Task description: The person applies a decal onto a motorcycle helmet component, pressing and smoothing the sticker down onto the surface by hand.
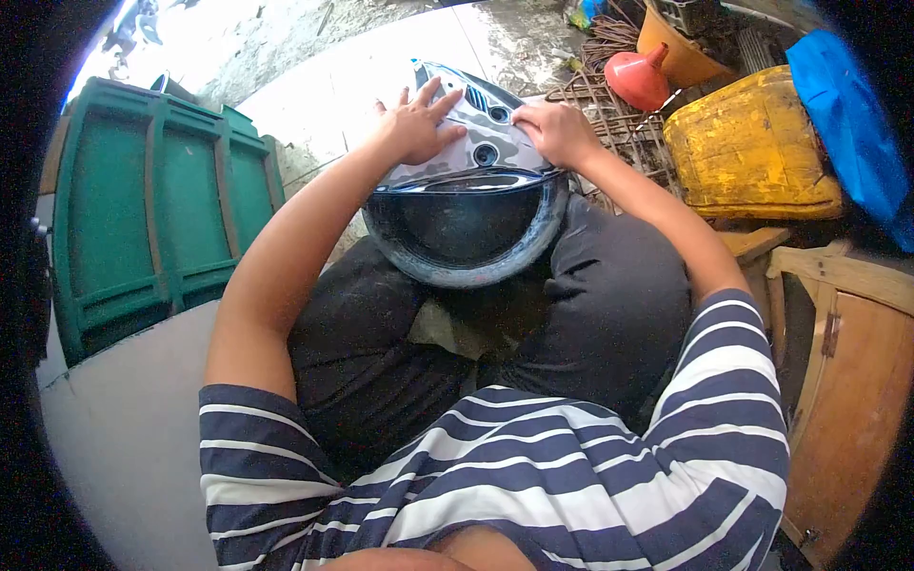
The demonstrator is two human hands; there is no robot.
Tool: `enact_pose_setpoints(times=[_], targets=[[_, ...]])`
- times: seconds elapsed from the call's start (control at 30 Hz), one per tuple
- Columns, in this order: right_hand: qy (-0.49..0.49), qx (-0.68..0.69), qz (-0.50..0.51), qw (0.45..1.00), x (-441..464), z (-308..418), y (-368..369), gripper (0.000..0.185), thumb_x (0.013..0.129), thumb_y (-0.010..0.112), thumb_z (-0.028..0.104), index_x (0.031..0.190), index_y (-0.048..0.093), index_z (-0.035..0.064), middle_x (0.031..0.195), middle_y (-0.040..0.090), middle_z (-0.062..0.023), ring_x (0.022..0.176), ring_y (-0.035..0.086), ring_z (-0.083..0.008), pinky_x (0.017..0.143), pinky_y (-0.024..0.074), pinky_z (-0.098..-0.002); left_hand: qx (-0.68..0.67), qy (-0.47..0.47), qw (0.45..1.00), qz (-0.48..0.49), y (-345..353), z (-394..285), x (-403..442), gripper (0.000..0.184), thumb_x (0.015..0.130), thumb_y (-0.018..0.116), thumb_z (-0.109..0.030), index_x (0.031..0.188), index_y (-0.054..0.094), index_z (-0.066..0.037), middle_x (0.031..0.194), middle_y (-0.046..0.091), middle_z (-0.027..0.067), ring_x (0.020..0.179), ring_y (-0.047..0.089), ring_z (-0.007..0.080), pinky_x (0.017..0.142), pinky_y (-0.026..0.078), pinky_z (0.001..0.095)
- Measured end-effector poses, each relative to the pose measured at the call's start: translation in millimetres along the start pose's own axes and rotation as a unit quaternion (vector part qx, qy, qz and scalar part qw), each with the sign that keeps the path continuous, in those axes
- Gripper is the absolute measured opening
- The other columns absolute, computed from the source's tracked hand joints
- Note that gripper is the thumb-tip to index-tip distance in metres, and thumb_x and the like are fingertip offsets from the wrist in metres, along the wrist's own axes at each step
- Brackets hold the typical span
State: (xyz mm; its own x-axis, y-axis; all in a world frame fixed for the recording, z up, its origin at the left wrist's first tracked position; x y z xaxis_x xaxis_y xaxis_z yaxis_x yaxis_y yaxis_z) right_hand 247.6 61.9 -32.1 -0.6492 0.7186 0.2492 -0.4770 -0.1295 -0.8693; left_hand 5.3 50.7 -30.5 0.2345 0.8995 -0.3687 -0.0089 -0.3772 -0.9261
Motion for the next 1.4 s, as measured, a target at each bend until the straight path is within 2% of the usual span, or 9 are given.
enact_pose_setpoints(times=[0.33, 0.47, 0.6, 0.73, 0.87, 1.0, 1.13, 1.27, 1.4], targets=[[-0.06, -0.034, 0.016, 0.998, -1, 8, 1, 0.013, 0.091, 0.067, 0.019, 0.099, 0.074, 0.0121, 0.091, 0.072, -0.011, 0.083, 0.071, -0.034, 0.071, 0.0555, -0.0451, -0.006, 0.001, 1.0, -0.007, 3, 2, -3, 0.074, 0.101, 0.041, -0.071, 0.166, 0.023, -0.039, 0.176, 0.015, 0.0045, 0.157, 0.023, 0.0441, 0.119, 0.022, 0.0737], [-0.008, -0.034, 0.004, 0.999, 6, 3, -2, 0.012, 0.091, 0.068, 0.017, 0.099, 0.074, 0.0109, 0.09, 0.072, -0.0109, 0.083, 0.071, -0.0344, 0.071, 0.0555, -0.0464, 0.001, 0.011, 1.0, -0.024, 3, 1, 3, 0.073, 0.102, 0.04, -0.071, 0.166, 0.024, -0.039, 0.175, 0.016, 0.0051, 0.156, 0.025, 0.0465, 0.117, 0.023, 0.0772], [-0.089, -0.014, 0.017, 0.996, 1, 13, -1, 0.014, 0.092, 0.068, 0.018, 0.101, 0.075, 0.0111, 0.093, 0.074, -0.013, 0.083, 0.072, -0.035, 0.073, 0.057, -0.0465, -0.003, 0.012, 0.999, -0.031, 6, 2, 2, 0.073, 0.102, 0.039, -0.071, 0.166, 0.024, -0.039, 0.175, 0.016, 0.0055, 0.155, 0.025, 0.0469, 0.116, 0.024, 0.0786], [0.022, -0.02, -0.008, 1.0, 2, -2, 0, 0.013, 0.091, 0.069, 0.016, 0.1, 0.076, 0.0104, 0.093, 0.073, -0.0123, 0.085, 0.072, -0.0345, 0.074, 0.0564, -0.0453, 0.005, 0.01, 1.0, -0.024, 3, 1, 3, 0.073, 0.102, 0.039, -0.071, 0.166, 0.024, -0.039, 0.175, 0.016, 0.0047, 0.156, 0.025, 0.0457, 0.117, 0.023, 0.0775], [-0.08, 0.002, 0.019, 0.997, -4, 14, -4, 0.015, 0.092, 0.067, 0.019, 0.102, 0.075, 0.0113, 0.091, 0.073, -0.0124, 0.087, 0.072, -0.0344, 0.075, 0.0567, -0.0454, -0.003, 0.007, 1.0, -0.025, 3, 2, 0, 0.073, 0.102, 0.039, -0.071, 0.165, 0.024, -0.039, 0.176, 0.016, 0.0039, 0.156, 0.025, 0.0456, 0.118, 0.022, 0.077], [-0.011, -0.035, -0.001, 0.999, 5, 3, -3, 0.013, 0.091, 0.069, 0.016, 0.101, 0.074, 0.0097, 0.09, 0.072, -0.0124, 0.085, 0.072, -0.0338, 0.074, 0.0563, -0.0463, 0.003, 0.007, 1.0, -0.027, 4, 1, 2, 0.072, 0.102, 0.038, -0.071, 0.165, 0.025, -0.04, 0.176, 0.015, 0.0034, 0.156, 0.024, 0.0458, 0.118, 0.022, 0.0771], [-0.117, -0.022, -0.001, 0.993, -3, 11, -1, 0.015, 0.094, 0.066, 0.022, 0.102, 0.075, 0.0127, 0.089, 0.072, -0.0122, 0.083, 0.072, -0.0353, 0.073, 0.0569, -0.0455, 0.009, 0.0, 1.0, -0.026, 4, 2, 1, 0.072, 0.102, 0.039, -0.071, 0.165, 0.024, -0.04, 0.176, 0.015, 0.0034, 0.156, 0.024, 0.0461, 0.117, 0.023, 0.0772], [0.002, -0.037, -0.014, 0.999, 2, -6, 0, 0.012, 0.092, 0.068, 0.019, 0.102, 0.075, 0.0143, 0.09, 0.072, -0.0109, 0.082, 0.072, -0.0323, 0.073, 0.0571, -0.0437, 0.015, 0.007, 0.999, -0.031, 5, 2, 7, 0.073, 0.102, 0.039, -0.071, 0.165, 0.024, -0.04, 0.176, 0.015, 0.0037, 0.156, 0.024, 0.0469, 0.117, 0.023, 0.0777], [-0.096, -0.034, 0.007, 0.995, -9, 14, -4, 0.012, 0.092, 0.068, 0.019, 0.101, 0.075, 0.0151, 0.089, 0.073, -0.0103, 0.082, 0.073, -0.032, 0.073, 0.0577, -0.0439, 0.018, 0.007, 1.0, -0.024, 8, 2, 3, 0.073, 0.102, 0.038, -0.072, 0.165, 0.023, -0.04, 0.176, 0.014, 0.0044, 0.155, 0.024, 0.0482, 0.117, 0.023, 0.0779]])
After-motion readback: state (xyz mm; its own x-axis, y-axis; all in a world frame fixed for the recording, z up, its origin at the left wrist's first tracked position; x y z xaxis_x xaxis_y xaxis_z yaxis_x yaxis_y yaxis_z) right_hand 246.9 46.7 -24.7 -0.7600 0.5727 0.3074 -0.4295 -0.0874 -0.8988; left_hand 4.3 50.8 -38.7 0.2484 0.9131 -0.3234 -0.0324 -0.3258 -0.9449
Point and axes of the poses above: each hand's wrist, its own x-axis towards the middle knuckle, its own y-axis out of the palm, z = x × y, the point moved 3 cm from there along x, towards the middle knuckle
